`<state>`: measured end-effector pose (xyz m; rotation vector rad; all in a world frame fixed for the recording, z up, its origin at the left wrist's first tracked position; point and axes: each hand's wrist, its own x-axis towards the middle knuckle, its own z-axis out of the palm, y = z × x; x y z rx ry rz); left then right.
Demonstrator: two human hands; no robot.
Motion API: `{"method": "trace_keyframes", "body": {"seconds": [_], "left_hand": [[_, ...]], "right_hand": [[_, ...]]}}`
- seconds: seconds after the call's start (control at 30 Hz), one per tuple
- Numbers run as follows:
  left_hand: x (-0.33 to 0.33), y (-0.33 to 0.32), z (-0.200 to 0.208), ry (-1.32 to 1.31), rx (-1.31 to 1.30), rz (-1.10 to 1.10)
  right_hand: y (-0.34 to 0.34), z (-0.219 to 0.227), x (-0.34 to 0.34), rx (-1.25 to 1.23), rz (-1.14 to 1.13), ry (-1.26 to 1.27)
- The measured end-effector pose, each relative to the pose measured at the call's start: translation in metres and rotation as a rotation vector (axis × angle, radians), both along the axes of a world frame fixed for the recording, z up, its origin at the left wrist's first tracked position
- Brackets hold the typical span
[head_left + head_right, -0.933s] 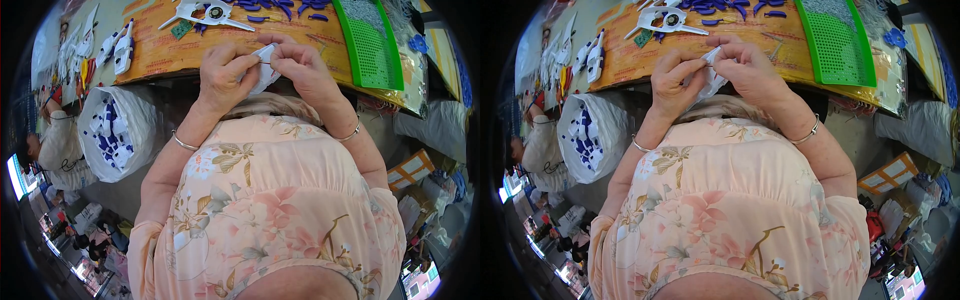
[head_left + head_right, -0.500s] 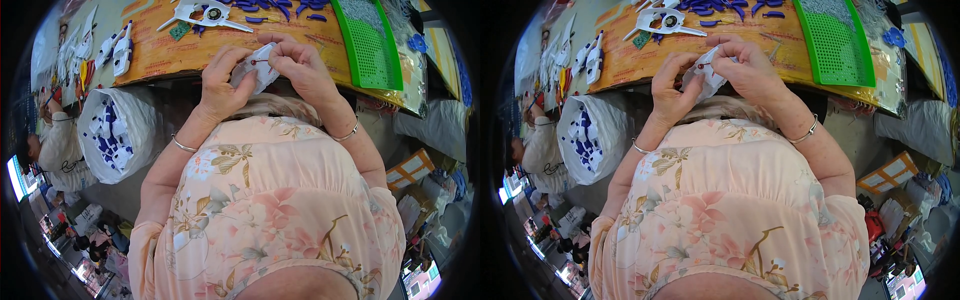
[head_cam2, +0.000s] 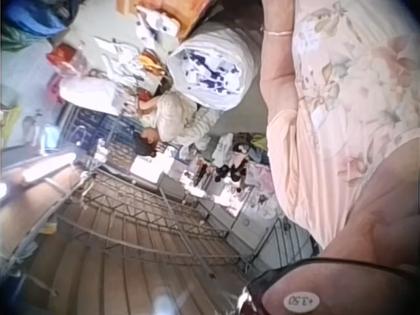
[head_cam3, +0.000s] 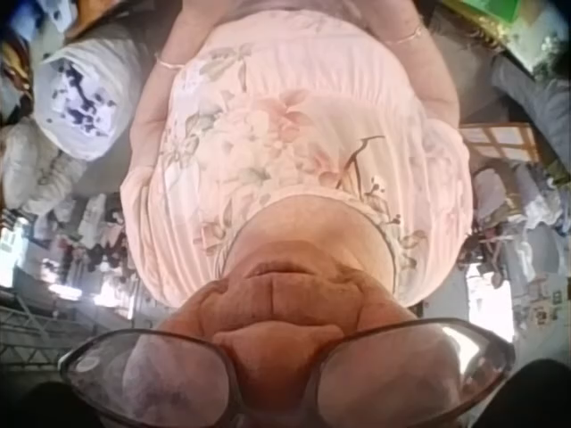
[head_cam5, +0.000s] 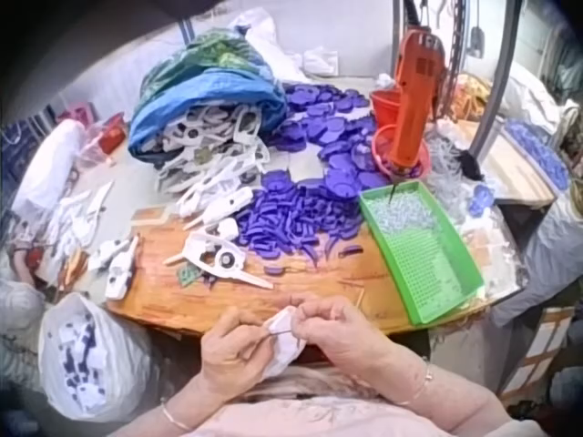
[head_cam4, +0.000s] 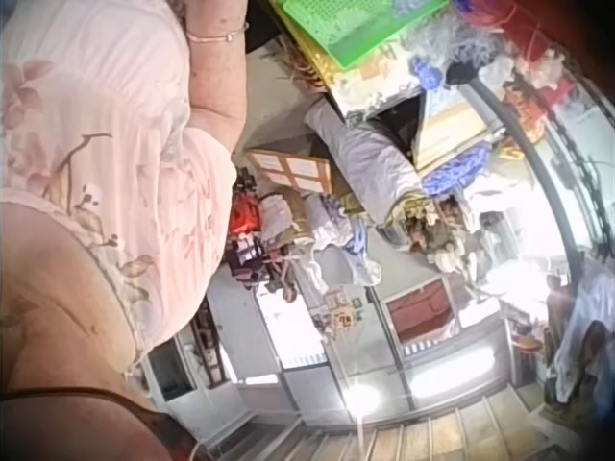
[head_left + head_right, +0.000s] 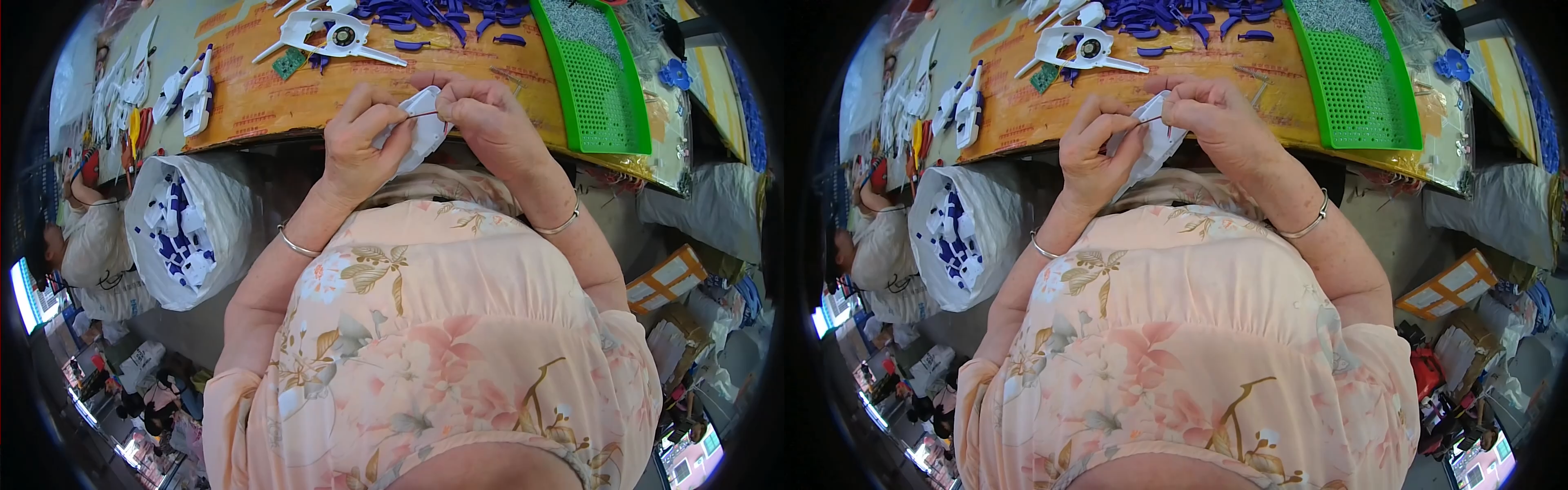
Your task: The person assembles the internal components of a white electronic toy by securing the circuit board, antenna, and internal wiring into the plastic housing with an electric screwdriver.
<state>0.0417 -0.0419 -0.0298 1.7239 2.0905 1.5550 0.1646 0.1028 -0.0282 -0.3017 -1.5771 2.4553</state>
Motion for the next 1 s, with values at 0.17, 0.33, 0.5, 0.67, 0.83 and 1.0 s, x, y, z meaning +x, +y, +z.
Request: {"method": "trace_keyframes", "body": {"seconds": [0.17,0.33,0.5,0.67,0.83,1.0], "left_hand": [[-0.001,-0.003,0.001,-0.172,-0.080,0.000],[0.001,-0.004,0.003,-0.207,-0.112,0.011],[0.001,-0.001,0.000,-0.100,-0.068,-0.008],[0.004,0.005,-0.001,-0.090,-0.005,0.038],[0.001,0.004,-0.006,0.064,0.016,0.046],[0.003,-0.002,-0.001,-0.030,-0.041,0.031]], "right_hand": [[0.000,0.006,-0.003,-0.001,-0.043,-0.070],[0.001,0.002,-0.006,0.003,-0.060,-0.049],[0.001,0.001,-0.004,-0.014,-0.054,-0.082],[0.004,-0.006,-0.003,0.000,-0.056,-0.009],[0.003,-0.005,-0.004,-0.003,-0.064,0.026],[-0.001,-0.001,-0.003,0.037,-0.085,-0.062]]}}
